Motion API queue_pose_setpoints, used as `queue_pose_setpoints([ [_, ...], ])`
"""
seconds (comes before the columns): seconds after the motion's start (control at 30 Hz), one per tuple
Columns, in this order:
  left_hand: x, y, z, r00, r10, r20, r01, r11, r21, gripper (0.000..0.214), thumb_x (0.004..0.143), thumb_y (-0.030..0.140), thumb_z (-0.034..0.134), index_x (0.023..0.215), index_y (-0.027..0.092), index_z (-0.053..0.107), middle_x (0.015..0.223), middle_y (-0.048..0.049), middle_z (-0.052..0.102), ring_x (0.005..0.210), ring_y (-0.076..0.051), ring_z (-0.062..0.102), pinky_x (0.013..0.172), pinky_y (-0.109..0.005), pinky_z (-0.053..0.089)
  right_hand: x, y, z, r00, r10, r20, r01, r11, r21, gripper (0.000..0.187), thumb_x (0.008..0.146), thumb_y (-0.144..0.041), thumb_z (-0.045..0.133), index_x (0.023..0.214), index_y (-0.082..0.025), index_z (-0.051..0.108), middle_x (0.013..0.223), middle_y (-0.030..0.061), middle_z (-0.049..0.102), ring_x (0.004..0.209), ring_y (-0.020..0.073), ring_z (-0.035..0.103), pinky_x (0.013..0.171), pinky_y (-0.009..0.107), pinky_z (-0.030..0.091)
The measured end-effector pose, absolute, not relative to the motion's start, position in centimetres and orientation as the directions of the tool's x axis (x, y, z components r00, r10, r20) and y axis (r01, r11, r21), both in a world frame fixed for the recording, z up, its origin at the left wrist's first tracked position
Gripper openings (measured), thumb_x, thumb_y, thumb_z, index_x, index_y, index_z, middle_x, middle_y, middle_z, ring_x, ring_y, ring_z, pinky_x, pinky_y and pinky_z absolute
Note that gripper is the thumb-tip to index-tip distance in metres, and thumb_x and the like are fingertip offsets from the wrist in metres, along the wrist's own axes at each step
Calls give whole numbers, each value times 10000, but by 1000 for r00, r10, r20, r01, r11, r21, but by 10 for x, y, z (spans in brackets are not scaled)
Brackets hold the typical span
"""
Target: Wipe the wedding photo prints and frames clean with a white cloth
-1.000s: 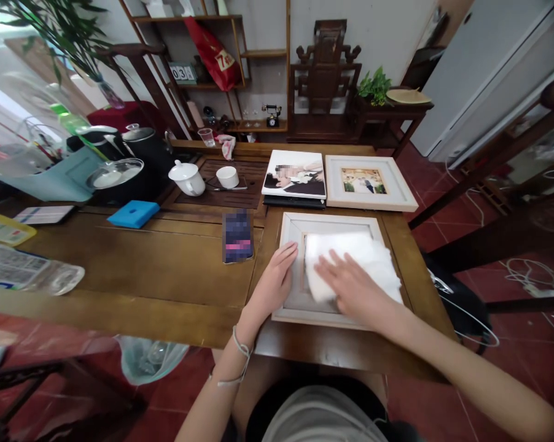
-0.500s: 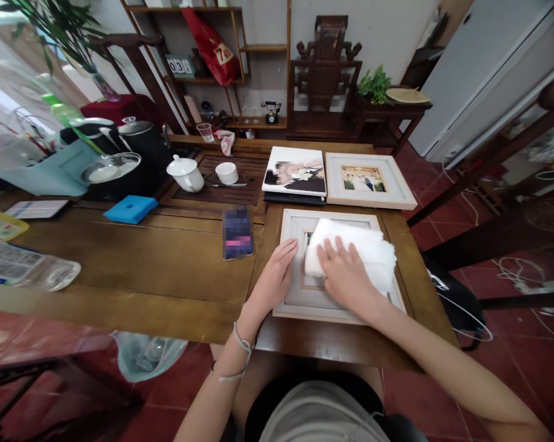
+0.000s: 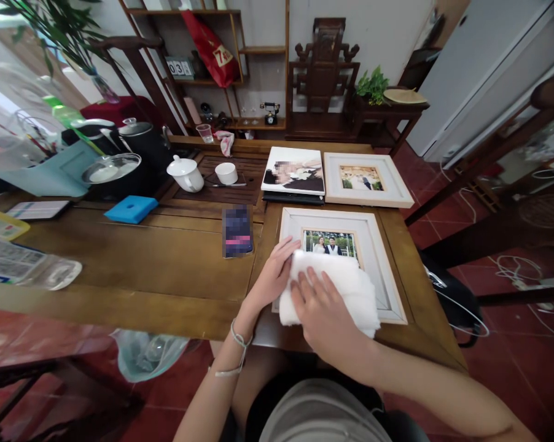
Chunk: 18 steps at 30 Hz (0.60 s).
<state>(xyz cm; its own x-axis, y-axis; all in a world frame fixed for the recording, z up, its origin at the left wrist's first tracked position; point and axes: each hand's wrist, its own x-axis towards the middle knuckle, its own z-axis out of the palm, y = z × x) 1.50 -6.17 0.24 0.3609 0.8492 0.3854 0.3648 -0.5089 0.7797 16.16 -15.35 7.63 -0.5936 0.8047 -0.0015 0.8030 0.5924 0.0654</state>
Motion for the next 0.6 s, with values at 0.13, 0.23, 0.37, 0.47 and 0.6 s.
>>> queue_pose_setpoints([
  [0.13,14,-62,2,359,837,413,334,-528,781,455,959,100,359,1366,232,515,1407,-87,548,1408,-210,382,1174,-499,318,157,-158,66,-628,768,128,778,613,136,496,830,-69,477,1310,44,532,1360,321,508,1295,388,479,1066,500,414],
  [0.23,16,-66,3,352,821,449,328,-558,762,481,939,65,349,1357,223,528,1406,-105,546,1396,-225,400,1164,-526,321,177,-171,76,-732,677,84,680,732,29,563,754,-65,515,1311,15,543,1389,295,493,1316,386,454,1067,498,421],
  [0.37,20,-71,8,333,840,429,330,-530,781,445,951,71,341,1301,209,577,1361,-103,587,1303,-215,518,1129,-481,393,235,-187,98,-794,593,-132,607,767,-209,749,593,-31,497,1333,-124,568,1458,141,477,1359,302,422,1101,474,401],
  [0.47,20,-72,10,337,839,426,332,-530,780,431,945,57,337,1242,198,615,1276,-93,647,1224,-203,587,1085,-442,451,287,-192,101,-694,687,-215,720,659,-218,860,508,4,438,1319,-237,592,1430,22,523,1341,253,455,1096,476,414],
  [0.6,18,-72,10,365,832,418,356,-539,763,437,926,32,344,1227,192,618,1263,-93,652,1217,-206,588,1075,-436,462,336,-173,93,-478,870,-122,877,464,-126,873,572,33,394,1375,-279,534,1444,-6,506,1359,220,433,1116,479,387],
])
